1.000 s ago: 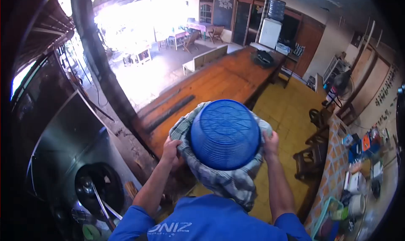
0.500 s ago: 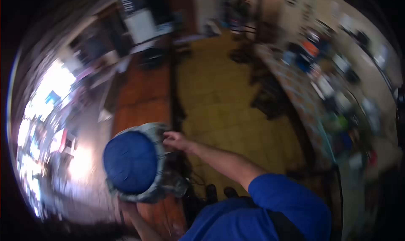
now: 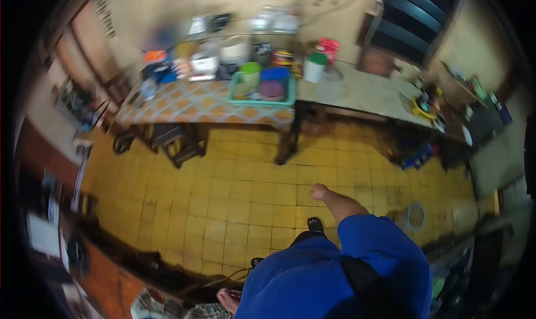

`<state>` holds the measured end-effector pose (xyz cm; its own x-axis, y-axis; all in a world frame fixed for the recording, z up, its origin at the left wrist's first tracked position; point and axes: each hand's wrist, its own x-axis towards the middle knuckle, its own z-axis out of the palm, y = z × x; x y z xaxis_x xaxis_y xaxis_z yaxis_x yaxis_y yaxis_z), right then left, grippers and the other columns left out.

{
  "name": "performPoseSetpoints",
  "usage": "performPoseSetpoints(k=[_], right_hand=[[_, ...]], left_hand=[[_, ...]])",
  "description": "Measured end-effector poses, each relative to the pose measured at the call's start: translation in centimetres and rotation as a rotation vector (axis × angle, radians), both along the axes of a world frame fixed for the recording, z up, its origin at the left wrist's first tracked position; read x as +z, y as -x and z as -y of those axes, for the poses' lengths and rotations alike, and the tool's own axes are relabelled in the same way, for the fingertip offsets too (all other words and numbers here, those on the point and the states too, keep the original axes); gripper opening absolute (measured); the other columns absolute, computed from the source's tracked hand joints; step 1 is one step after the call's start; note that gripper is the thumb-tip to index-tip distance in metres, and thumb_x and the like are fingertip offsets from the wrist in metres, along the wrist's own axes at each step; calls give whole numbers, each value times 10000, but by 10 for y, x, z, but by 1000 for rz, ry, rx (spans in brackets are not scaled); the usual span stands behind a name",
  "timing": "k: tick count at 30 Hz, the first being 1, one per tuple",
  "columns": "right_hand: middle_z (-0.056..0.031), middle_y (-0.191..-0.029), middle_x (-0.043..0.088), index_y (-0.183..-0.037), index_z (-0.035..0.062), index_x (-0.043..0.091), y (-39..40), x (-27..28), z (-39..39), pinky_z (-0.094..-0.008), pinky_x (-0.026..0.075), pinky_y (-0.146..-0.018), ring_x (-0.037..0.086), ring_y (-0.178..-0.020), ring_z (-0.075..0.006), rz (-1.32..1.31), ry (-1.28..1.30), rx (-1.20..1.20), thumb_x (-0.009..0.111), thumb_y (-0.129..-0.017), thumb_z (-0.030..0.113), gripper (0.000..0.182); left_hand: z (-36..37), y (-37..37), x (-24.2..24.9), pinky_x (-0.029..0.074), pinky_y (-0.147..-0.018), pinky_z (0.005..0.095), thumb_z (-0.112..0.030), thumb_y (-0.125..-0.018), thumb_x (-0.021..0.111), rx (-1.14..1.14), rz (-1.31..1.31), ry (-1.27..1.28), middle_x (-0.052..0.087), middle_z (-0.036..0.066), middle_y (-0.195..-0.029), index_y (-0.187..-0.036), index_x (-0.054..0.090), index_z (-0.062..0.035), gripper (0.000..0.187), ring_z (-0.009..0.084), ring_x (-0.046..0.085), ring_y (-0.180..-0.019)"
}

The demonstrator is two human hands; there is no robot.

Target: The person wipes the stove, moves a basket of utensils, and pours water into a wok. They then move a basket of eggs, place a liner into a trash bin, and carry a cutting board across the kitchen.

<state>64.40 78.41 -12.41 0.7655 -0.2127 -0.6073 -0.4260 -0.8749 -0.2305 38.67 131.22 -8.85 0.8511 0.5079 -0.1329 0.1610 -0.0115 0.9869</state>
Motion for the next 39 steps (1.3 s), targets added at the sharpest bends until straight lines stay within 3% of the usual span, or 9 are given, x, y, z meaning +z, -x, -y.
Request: performPoseSetpoints(k=[5,6,8,13,16,17,19,21,39], right_hand=[[-223,-750,644,-753,12,658,114,-21,98,-447,501,-656,645,-716,-357,289,-183,-204,524,-781,265,287],[-196,-687,632,-736,23,648,139,-63,115,-438,490,-582,633,-618,-310,257,-141,-157,541,-782,300,300],[-115,-543,563,-651,21,604,194,-112,144,-404,450,-480,544,-474,-221,201,-341,29,522,-806,358,380],[-109,-595,585,-667,54,615,310,-109,218,-373,474,-514,582,-533,-229,-25,-277,-307,543,-844,326,333],[-90,-619,594,-801,39,624,359,-64,273,-369,471,-496,579,-544,-214,-25,-376,-1094,573,-857,286,258],[-84,-634,599,-843,35,622,370,-59,293,-369,467,-482,574,-540,-208,4,-433,-1338,571,-864,282,254],[-87,-649,602,-868,33,621,400,-58,335,-368,461,-470,568,-535,-198,45,-407,-1376,565,-866,270,244],[-89,-665,605,-893,31,620,420,-50,351,-368,456,-457,561,-531,-188,51,-385,-1423,560,-867,258,237],[-81,-556,566,-701,7,626,380,-16,369,-339,419,-402,494,-405,-181,189,-594,-2187,496,-849,217,288]], left_hand=[[-49,-123,-14,416,-609,284,-246,-937,526,-286,-34,-420,516,44,-754,-917,509,-59,189,142,477,-661],[-110,-131,-53,146,-1106,566,-700,-807,458,-558,-481,-399,233,114,-1505,-1449,274,-225,820,368,336,-1320],[-94,-169,-69,266,-1071,544,-435,-957,393,-448,-289,-225,419,180,-1390,-1363,427,-70,547,408,278,-1336],[96,-242,-126,451,-638,324,-411,-900,544,-439,-675,375,554,64,-735,-866,568,-101,312,180,541,-696],[251,-283,-163,461,-573,346,-393,-815,603,-1203,-940,388,566,46,-676,-728,598,-119,287,195,534,-608],[318,-283,-187,491,-642,332,-341,-850,627,-1387,-838,983,589,65,-725,-858,638,-76,265,176,563,-683],[401,-284,-173,502,-695,327,-258,-874,632,-1453,-239,-323,599,56,-773,-1009,608,-34,263,173,584,-732],[485,-307,-162,502,-737,313,-220,-896,601,-1507,-289,-39,632,76,-844,-1086,558,-13,284,175,606,-798],[1097,-427,-42,494,-795,332,-255,-890,575,-2355,170,-858,658,138,-939,-1031,587,-10,283,227,635,-896]])
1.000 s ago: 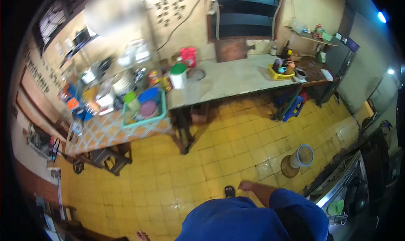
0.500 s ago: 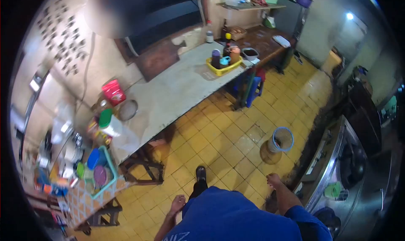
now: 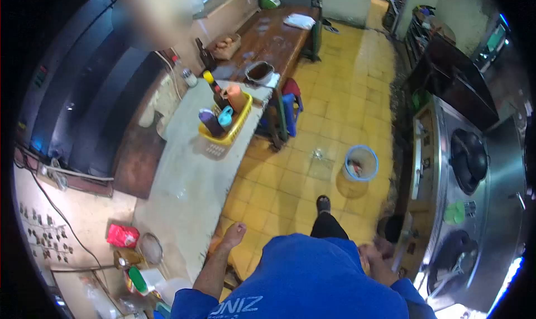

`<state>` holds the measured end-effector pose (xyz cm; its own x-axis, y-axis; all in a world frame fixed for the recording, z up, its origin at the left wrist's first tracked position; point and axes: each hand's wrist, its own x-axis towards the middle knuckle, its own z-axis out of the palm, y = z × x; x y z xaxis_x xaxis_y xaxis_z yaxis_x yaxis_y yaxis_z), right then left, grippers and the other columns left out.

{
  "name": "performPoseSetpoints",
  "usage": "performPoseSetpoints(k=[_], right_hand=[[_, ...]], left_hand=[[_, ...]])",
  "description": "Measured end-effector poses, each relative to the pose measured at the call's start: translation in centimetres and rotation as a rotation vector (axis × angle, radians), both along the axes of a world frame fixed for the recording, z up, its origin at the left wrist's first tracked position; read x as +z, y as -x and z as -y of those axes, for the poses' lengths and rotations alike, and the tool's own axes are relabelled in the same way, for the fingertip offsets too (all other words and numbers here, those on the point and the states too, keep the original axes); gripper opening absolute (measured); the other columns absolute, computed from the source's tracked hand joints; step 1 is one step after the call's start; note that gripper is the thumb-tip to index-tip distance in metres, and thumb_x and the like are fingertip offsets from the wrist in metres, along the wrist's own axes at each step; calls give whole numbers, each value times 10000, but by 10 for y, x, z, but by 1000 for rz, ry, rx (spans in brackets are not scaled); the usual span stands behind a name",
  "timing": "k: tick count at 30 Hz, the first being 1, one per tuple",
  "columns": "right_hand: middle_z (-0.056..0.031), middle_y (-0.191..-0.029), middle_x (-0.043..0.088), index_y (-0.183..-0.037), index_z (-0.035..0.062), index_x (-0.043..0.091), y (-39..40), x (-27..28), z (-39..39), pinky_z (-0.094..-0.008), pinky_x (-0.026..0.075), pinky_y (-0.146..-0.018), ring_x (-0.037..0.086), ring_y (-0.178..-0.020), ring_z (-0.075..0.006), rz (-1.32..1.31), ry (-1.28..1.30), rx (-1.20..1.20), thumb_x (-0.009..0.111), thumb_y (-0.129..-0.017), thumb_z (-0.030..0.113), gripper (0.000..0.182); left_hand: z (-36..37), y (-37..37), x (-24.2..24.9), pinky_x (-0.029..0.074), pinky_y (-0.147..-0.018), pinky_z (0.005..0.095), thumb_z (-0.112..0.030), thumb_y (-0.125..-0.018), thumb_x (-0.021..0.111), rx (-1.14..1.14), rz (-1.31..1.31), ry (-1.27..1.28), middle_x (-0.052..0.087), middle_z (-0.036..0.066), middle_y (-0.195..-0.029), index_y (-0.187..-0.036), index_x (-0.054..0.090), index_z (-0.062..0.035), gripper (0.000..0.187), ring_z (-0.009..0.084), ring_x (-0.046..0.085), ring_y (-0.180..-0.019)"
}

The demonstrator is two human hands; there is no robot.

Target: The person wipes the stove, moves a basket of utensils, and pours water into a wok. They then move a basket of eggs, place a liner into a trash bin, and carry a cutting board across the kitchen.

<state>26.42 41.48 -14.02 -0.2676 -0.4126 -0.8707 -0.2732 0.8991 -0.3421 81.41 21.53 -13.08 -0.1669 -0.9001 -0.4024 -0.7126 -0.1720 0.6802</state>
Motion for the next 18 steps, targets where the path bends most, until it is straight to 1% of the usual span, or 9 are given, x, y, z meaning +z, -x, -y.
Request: performPoseSetpoints(k=[1,2,5,7,8,10,11,13,18], right_hand=[[-104,-599,604,-736,18,654,16,-64,-14,-342,452,-424,530,-423,-195,94,58,-66,499,-847,220,278],[-129,-663,640,-794,14,674,28,-97,-3,-359,493,-463,584,-474,-213,-52,-56,149,524,-831,241,274],[-143,-708,657,-799,14,677,78,-73,79,-375,518,-500,621,-525,-223,-160,279,507,557,-806,264,277],[-130,-676,638,-794,19,662,119,-106,142,-368,499,-482,603,-511,-222,-8,137,351,568,-810,283,280],[-123,-661,628,-792,21,654,137,-114,167,-364,490,-473,595,-504,-222,63,62,267,573,-812,292,284],[-118,-722,614,-927,27,588,170,-97,269,-375,480,-463,618,-593,-277,77,90,1,602,-825,191,193],[-99,-714,604,-910,36,579,180,-64,320,-363,473,-454,605,-575,-238,19,152,-17,572,-848,205,180],[-62,-699,583,-886,63,560,208,-38,409,-341,461,-460,586,-572,-181,29,265,-68,522,-877,229,170],[-27,-675,544,-898,117,523,205,30,632,-314,448,-517,561,-597,-146,183,381,-285,498,-881,264,150]], left_hand=[[39,14,10,493,-800,332,-253,-892,573,-7,-38,10,658,139,-943,-1026,586,-5,282,224,635,-899],[77,27,15,493,-800,332,-253,-892,573,17,-33,35,658,139,-943,-1026,586,-5,282,224,635,-899],[137,78,5,497,-751,329,-264,-895,570,245,-103,99,655,94,-880,-988,596,-23,259,208,628,-830],[157,103,-22,490,-697,315,-244,-901,561,570,-295,-40,625,44,-818,-951,600,-43,211,179,597,-758],[162,99,-51,472,-671,288,-160,-904,515,394,-311,-250,587,14,-783,-916,601,-60,132,160,560,-712],[157,147,-55,480,-690,312,-114,-886,478,627,-259,-362,616,41,-785,-893,620,-50,156,173,582,-712],[160,154,-48,490,-719,348,-163,-886,472,201,-46,-348,652,72,-853,-909,648,-51,210,188,612,-794],[154,170,-68,492,-785,369,-200,-897,457,521,-653,-653,668,103,-927,-950,659,-43,261,214,629,-858],[174,172,-121,492,-802,367,-199,-895,464,458,-586,-703,668,107,-946,-971,656,-38,262,223,633,-858]])
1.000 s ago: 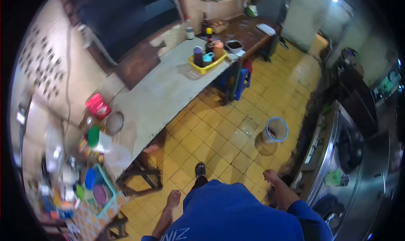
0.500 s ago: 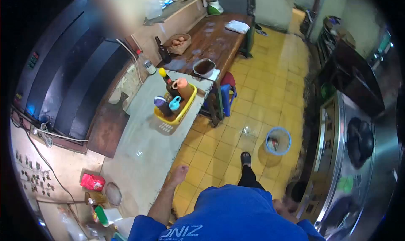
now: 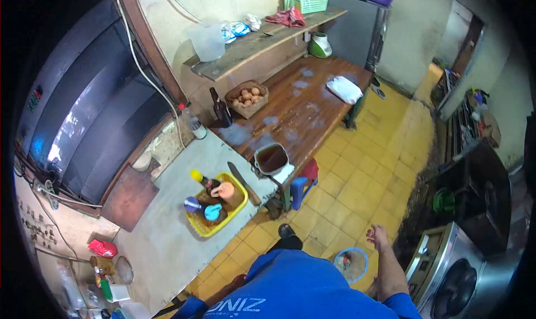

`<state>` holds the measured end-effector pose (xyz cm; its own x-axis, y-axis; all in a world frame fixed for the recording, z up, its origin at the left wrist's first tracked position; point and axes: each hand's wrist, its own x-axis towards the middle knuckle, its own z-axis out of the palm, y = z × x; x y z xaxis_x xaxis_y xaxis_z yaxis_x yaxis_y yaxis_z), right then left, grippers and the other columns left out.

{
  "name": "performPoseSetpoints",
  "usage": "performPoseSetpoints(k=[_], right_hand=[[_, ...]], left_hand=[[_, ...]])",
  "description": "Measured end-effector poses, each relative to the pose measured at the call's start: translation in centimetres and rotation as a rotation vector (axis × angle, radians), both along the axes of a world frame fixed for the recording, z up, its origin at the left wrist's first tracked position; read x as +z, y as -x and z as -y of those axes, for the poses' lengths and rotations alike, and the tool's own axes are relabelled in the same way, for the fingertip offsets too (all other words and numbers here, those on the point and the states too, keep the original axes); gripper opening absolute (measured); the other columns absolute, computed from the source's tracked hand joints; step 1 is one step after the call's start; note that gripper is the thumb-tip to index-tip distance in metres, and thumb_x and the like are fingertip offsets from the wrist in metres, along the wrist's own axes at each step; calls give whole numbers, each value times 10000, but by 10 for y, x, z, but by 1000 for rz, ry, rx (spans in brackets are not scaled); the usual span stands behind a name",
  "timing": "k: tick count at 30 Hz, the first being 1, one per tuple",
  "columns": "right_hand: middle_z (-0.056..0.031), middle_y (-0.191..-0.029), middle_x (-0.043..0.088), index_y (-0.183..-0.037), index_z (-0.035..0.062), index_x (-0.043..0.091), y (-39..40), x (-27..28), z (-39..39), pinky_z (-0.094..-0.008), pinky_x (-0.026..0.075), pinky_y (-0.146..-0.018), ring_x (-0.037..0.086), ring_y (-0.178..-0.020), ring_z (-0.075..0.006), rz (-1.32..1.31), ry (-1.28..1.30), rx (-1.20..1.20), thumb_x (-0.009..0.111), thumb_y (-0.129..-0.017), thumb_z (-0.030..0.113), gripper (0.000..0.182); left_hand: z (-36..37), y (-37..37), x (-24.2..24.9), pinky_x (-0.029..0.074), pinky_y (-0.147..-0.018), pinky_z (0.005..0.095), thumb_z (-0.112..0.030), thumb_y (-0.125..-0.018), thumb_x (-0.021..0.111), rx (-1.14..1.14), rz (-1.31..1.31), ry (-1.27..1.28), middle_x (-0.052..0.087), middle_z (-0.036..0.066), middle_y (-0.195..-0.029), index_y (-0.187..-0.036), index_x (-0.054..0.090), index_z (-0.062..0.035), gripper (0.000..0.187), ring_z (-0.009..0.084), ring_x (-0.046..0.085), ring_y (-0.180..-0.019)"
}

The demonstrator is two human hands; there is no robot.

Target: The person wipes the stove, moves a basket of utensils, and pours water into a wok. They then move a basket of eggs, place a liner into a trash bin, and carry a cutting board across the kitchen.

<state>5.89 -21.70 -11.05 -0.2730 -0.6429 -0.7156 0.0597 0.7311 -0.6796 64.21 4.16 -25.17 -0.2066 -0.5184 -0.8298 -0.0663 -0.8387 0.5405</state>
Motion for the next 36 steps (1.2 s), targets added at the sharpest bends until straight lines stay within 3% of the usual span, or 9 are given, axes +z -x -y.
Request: performPoseSetpoints(k=[8,10,14,17,19,22,24,29,36], right_hand=[[-118,-906,609,-1130,17,523,-144,45,194,-395,519,-675,624,-789,-253,148,27,390,447,-916,331,388],[-127,-899,609,-1063,4,550,-174,37,237,-395,519,-666,619,-772,-253,195,-59,487,445,-914,343,386],[-123,-862,626,-999,18,568,-244,56,352,-380,518,-639,620,-714,-250,201,36,609,431,-932,393,404],[-83,-789,611,-992,52,559,-308,46,462,-370,509,-566,601,-636,-220,272,138,712,445,-945,426,394],[-60,-745,577,-1011,79,550,-388,77,547,-353,486,-496,564,-574,-190,241,243,743,507,-924,425,359],[-49,-704,555,-1002,76,553,-461,58,633,-328,442,-431,533,-520,-171,105,328,782,564,-883,404,349],[-53,-679,564,-942,57,575,-496,51,659,-320,432,-416,540,-505,-171,35,311,870,573,-873,376,326],[-115,-544,589,-693,-29,610,-523,-62,711,-348,444,-423,587,-456,-209,-327,751,1163,522,-833,206,288],[-180,-623,622,-869,-78,611,-437,-36,699,-387,492,-511,636,-530,-257,-365,718,1207,558,-808,184,274]], left_hand=[[126,23,-67,491,-831,364,-198,-891,474,63,-144,120,668,113,-977,-1004,651,-30,269,238,639,-858],[159,41,-77,483,-847,346,-188,-886,488,-346,723,1072,669,116,-969,-1039,643,-15,278,237,637,-841],[262,101,192,474,-834,345,-178,-904,486,449,315,507,653,111,-934,-1057,631,-24,262,247,605,-875],[197,101,10,504,-720,355,-186,-906,504,913,18,445,643,100,-849,-1022,621,-37,223,227,615,-759],[233,164,119,497,-605,332,-201,-911,506,459,712,213,626,76,-771,-1021,591,-52,204,173,609,-682],[244,251,117,491,-576,305,-244,-919,517,1037,650,233,627,72,-751,-1066,569,-54,246,140,608,-680],[285,293,154,499,-589,322,-275,-915,540,1632,292,-249,627,73,-749,-1102,548,-48,294,172,627,-706],[399,345,183,515,-676,330,-310,-927,537,1515,362,-149,626,97,-933,-1146,531,-25,359,199,646,-809],[552,275,207,477,-669,261,-252,-944,525,1048,522,198,609,63,-919,-1123,547,-5,305,131,587,-781]])
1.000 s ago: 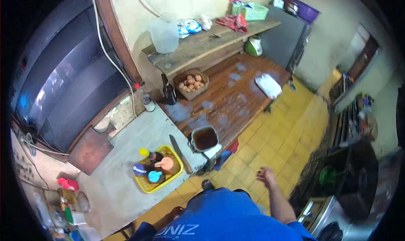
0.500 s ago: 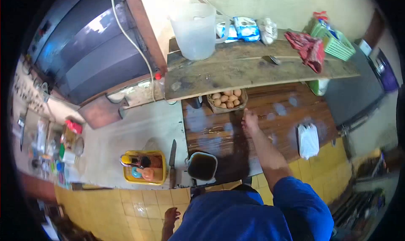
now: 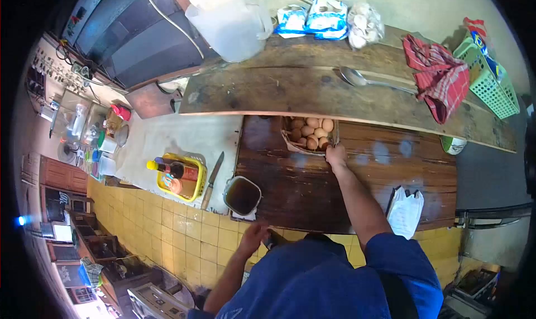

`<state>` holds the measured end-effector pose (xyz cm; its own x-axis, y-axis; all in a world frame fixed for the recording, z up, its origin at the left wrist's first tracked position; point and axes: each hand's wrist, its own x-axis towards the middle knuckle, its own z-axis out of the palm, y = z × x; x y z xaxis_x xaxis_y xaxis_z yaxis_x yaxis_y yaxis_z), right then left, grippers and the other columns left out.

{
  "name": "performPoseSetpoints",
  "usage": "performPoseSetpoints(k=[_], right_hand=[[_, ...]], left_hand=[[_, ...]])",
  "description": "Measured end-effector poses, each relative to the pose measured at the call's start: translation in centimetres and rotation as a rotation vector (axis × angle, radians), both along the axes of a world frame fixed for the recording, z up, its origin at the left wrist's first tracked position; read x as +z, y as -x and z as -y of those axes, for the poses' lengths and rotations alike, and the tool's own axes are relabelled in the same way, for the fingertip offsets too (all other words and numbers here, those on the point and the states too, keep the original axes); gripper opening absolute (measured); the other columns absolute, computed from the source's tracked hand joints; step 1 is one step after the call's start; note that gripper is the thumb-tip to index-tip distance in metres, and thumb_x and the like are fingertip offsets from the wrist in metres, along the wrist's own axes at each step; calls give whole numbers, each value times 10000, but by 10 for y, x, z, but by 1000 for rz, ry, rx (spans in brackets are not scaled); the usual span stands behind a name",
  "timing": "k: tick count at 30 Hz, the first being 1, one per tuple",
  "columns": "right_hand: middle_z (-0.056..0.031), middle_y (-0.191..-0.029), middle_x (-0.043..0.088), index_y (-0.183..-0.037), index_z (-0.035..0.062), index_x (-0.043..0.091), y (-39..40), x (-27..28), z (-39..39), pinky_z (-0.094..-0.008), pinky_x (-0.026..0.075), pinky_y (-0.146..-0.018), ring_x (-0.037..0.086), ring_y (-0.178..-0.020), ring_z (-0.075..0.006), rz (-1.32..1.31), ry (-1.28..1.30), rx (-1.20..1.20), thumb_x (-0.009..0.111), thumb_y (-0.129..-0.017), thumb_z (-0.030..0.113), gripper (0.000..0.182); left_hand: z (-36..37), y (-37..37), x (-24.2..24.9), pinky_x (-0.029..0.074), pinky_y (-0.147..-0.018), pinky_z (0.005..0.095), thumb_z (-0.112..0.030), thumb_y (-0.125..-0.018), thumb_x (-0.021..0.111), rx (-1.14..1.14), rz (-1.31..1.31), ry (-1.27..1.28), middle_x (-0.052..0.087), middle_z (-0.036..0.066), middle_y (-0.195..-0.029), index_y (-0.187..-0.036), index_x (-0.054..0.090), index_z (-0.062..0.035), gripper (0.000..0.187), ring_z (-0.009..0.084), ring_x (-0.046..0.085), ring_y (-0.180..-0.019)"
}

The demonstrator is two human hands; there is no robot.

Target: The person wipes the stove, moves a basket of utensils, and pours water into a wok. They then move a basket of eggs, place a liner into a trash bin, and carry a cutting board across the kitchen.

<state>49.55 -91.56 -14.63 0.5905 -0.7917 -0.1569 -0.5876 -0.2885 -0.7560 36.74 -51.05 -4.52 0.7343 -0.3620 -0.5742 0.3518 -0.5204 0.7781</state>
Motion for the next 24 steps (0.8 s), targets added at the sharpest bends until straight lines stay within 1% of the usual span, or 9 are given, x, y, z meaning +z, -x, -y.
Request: performPoseSetpoints(k=[1,2,3,7,12,17,20,23,24], right_hand=[[-190,-654,631,-901,-84,602,16,1,-3,-384,495,-516,640,-541,-256,74,34,4,565,-806,183,286],[-187,-750,639,-999,-78,570,42,69,-12,-372,503,-499,629,-535,-273,-83,-280,47,572,-794,160,314],[-187,-750,639,-999,-78,570,58,67,-14,-372,503,-499,629,-535,-273,-92,-278,55,572,-794,160,314],[-181,-851,583,-1133,-40,475,138,86,-34,-401,550,-461,628,-564,-300,66,-851,-79,514,-808,79,348],[-210,-1065,515,-1275,36,322,230,70,-39,-440,593,-586,639,-791,-345,29,-1237,14,448,-841,58,452],[-208,-1135,507,-1303,42,277,285,63,-55,-450,604,-641,628,-876,-354,167,-1257,3,415,-878,37,447],[-198,-1159,504,-1315,39,277,307,65,-71,-444,606,-670,615,-936,-344,242,-1174,42,409,-872,27,463],[-162,-1140,516,-1277,34,359,322,91,-88,-442,596,-662,607,-964,-308,257,-544,593,433,-841,32,442],[-157,-1156,517,-1268,41,382,303,141,-109,-450,589,-648,604,-968,-308,225,-1090,76,448,-833,42,440]], left_hand=[[21,-16,6,467,-657,248,-245,-939,537,-119,43,-63,603,48,-899,-1127,546,-14,298,111,567,-776],[39,-26,-3,463,-670,252,-239,-938,540,-74,38,143,594,48,-907,-1172,511,-19,323,115,557,-785],[56,-35,-13,459,-684,256,-234,-937,544,-22,37,348,586,48,-916,-1216,476,-24,356,118,548,-794],[123,-71,-12,466,-737,320,-272,-897,604,162,-106,362,512,33,-1114,-1365,331,-130,561,128,524,-937],[166,-58,29,488,-640,311,-228,-861,624,111,-297,226,569,39,-1062,-1361,352,-137,577,146,556,-876],[154,-25,-2,504,-803,347,-59,-828,570,-75,-383,183,562,76,-1103,-1432,247,-146,691,170,569,-931],[141,-8,7,481,-774,322,-28,-809,523,-221,72,368,579,61,-1065,-1360,379,-94,573,153,546,-941],[115,5,44,444,-863,293,-4,-786,513,-76,-109,432,577,74,-1109,-1361,393,-72,592,135,527,-1009],[100,10,49,463,-814,288,10,-771,523,-117,-59,457,572,58,-1120,-1401,337,-92,665,126,538,-973]])
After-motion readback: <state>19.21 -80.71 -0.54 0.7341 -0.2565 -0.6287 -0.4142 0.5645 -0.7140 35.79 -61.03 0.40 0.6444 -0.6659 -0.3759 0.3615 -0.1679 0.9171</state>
